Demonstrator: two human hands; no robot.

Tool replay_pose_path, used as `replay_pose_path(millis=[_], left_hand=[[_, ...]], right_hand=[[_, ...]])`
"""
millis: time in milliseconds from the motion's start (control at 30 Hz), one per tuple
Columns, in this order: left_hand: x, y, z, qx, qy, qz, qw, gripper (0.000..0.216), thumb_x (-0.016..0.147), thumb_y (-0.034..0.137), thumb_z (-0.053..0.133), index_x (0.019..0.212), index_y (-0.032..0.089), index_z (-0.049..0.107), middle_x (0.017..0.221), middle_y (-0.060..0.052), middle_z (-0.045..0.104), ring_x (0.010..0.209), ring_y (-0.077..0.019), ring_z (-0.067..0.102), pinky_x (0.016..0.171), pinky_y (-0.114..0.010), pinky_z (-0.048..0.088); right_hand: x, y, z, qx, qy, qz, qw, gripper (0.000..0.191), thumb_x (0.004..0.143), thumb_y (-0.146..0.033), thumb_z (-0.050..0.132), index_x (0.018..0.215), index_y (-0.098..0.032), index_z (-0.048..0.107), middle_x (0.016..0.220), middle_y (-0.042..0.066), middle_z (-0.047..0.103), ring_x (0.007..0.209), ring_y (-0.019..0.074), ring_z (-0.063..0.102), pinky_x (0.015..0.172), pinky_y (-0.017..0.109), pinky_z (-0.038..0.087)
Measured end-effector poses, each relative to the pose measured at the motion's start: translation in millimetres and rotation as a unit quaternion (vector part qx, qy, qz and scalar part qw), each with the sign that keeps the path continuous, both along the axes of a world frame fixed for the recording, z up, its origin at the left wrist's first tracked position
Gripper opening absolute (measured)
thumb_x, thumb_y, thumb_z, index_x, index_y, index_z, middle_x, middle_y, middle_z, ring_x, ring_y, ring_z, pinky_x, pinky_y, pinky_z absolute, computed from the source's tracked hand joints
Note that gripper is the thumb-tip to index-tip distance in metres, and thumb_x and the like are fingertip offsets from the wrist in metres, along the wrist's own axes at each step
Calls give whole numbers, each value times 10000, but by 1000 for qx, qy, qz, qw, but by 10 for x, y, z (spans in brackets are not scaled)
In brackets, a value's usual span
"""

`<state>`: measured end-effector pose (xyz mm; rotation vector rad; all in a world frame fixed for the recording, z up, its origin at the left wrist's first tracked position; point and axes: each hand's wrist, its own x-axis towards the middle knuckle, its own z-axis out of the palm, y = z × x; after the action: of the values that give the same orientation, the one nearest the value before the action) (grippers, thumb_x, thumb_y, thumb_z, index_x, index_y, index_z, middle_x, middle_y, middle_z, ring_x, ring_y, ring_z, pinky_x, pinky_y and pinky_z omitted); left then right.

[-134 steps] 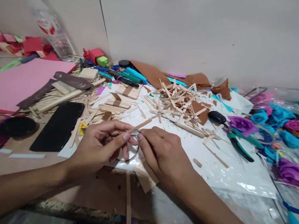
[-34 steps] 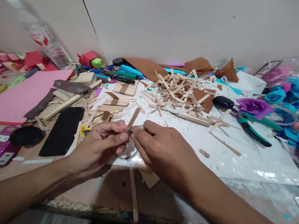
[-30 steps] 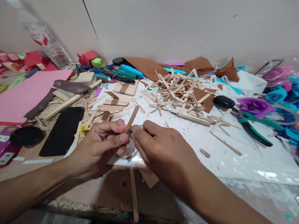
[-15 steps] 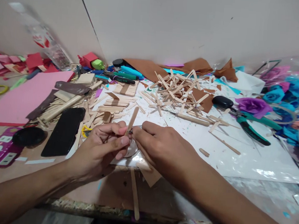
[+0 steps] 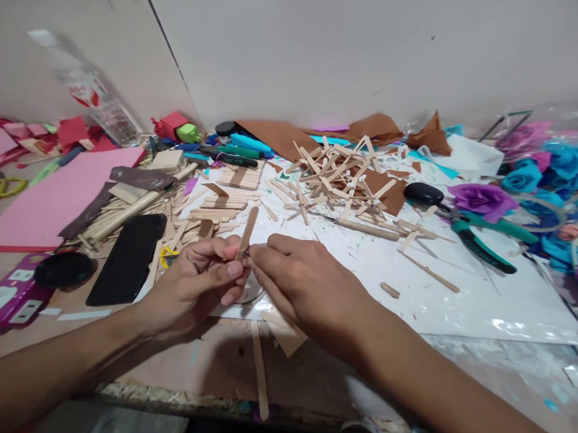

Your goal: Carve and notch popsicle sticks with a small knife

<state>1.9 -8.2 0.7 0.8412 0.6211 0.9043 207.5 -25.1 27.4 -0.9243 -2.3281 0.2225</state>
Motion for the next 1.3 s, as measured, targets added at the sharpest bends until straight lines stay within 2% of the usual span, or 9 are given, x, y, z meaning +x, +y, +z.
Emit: replay_pose_path(millis=[133, 233, 333, 400, 500, 600, 800, 1033, 1300], left_hand=[[-2, 93, -9, -25, 17, 11, 999, 172, 760, 200, 906, 849, 147, 769, 725, -27, 711, 546, -80, 615, 483, -169, 499], [15, 112, -12, -30, 52, 51, 997, 237, 735, 228, 925, 880, 142, 760, 728, -38, 739, 514, -79, 613, 472, -168, 502], [27, 83, -14, 2, 94, 76, 993, 240, 758, 252, 915, 894, 149, 747, 729, -36, 752, 515, -84, 632, 503, -177, 530], [31, 47, -6, 47, 123, 73, 989, 210, 793, 265, 894, 898, 153, 750, 705, -28, 748, 541, -90, 656, 552, -183, 553], [34, -8, 29, 96, 162, 65, 980, 179, 819, 270, 876, 873, 145, 761, 665, -31, 740, 574, -98, 675, 592, -182, 559], [36, -41, 65, 109, 186, 66, 974, 180, 824, 282, 870, 837, 135, 765, 659, -42, 739, 569, -98, 665, 580, -182, 545], [48, -73, 75, 125, 180, 64, 974, 211, 831, 326, 865, 819, 147, 754, 659, -33, 718, 579, -95, 644, 581, -179, 518], [32, -89, 55, 142, 179, 39, 973, 181, 863, 290, 830, 804, 148, 736, 650, -24, 706, 576, -96, 646, 574, -174, 512], [49, -181, 44, 225, 192, 50, 954, 172, 941, 231, 734, 787, 169, 689, 698, 6, 694, 619, -93, 657, 618, -192, 540]], right_hand=[[24, 64, -20, 12, 15, -7, 1000, 243, 1062, -177, 507, 912, -118, 689, 756, 26, 598, 662, 120, 529, 628, 237, 396], [72, 108, -10, 11, 62, -60, 996, 160, 1026, -198, 582, 910, -149, 681, 693, -12, 581, 615, 107, 505, 605, 238, 380], [78, 117, -2, -77, 150, -134, 977, 65, 956, -234, 676, 944, -171, 670, 570, -86, 442, 497, 83, 368, 504, 232, 299], [38, 103, -11, -140, 187, -134, 963, 84, 916, -245, 707, 927, -172, 667, 559, -98, 422, 484, 77, 332, 471, 231, 260], [-50, 68, -40, -208, 207, -95, 951, 101, 886, -192, 688, 795, -166, 653, 591, -70, 515, 518, 77, 408, 489, 222, 299], [-109, 41, -66, -244, 238, -83, 937, 104, 887, -155, 649, 788, -158, 681, 649, -33, 631, 572, 97, 533, 547, 218, 391], [-114, 13, -54, -248, 240, -88, 934, 128, 882, -149, 646, 763, -170, 690, 658, -24, 673, 587, 111, 586, 561, 221, 432], [-101, -22, -7, -236, 212, -97, 943, 144, 890, -162, 657, 753, -177, 699, 614, -34, 638, 533, 88, 519, 497, 198, 396], [-160, -86, 8, -194, 254, -92, 943, 181, 823, -72, 641, 705, -207, 662, 615, -45, 680, 530, 96, 610, 511, 198, 448]])
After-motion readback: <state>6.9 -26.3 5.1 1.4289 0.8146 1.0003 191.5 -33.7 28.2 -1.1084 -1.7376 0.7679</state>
